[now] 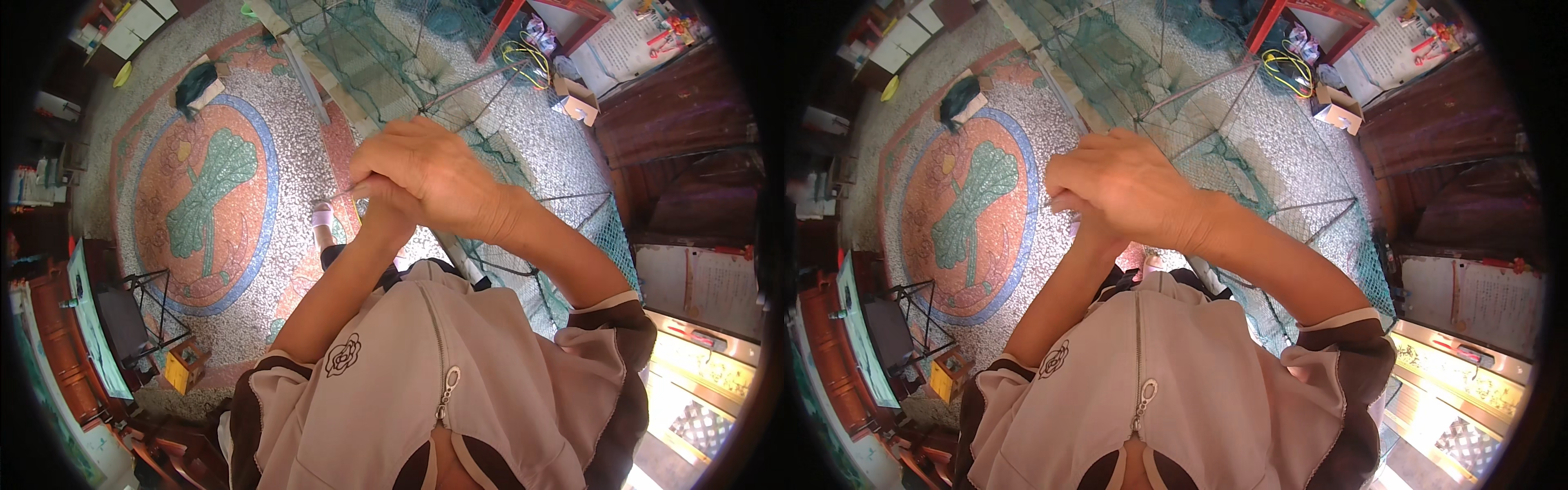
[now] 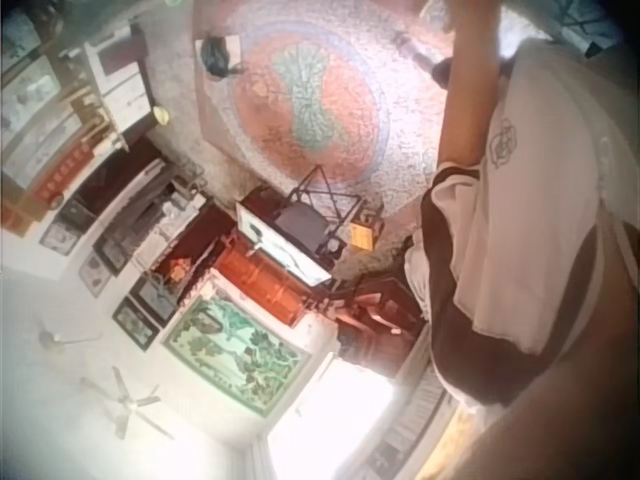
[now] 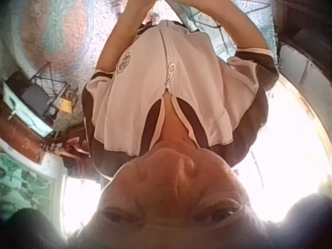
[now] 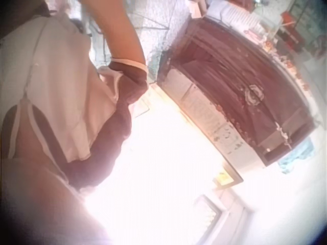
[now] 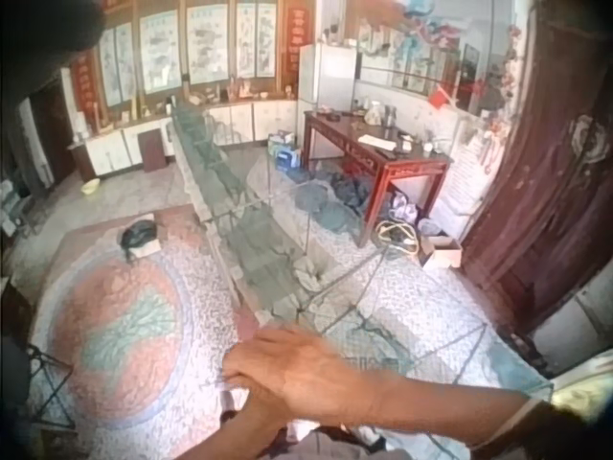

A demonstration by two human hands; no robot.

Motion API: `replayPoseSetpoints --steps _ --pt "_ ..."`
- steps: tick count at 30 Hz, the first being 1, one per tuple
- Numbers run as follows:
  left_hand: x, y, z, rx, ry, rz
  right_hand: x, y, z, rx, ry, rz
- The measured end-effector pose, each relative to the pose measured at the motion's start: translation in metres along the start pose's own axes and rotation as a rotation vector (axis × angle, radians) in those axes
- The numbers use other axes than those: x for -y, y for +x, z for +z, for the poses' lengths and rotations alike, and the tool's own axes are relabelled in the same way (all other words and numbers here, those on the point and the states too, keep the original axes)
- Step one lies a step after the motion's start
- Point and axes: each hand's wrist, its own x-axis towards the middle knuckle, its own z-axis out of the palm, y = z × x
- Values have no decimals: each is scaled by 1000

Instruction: The person repairs a green mesh fishing trap by hand and with a small dark tool, tying knots and securing sections of the net.

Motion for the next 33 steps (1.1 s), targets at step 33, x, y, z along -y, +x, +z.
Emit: replayPoseSetpoints --steps 33 --pt "-94 18 0 487 633 234 14 15 -130 -203 -90 63"
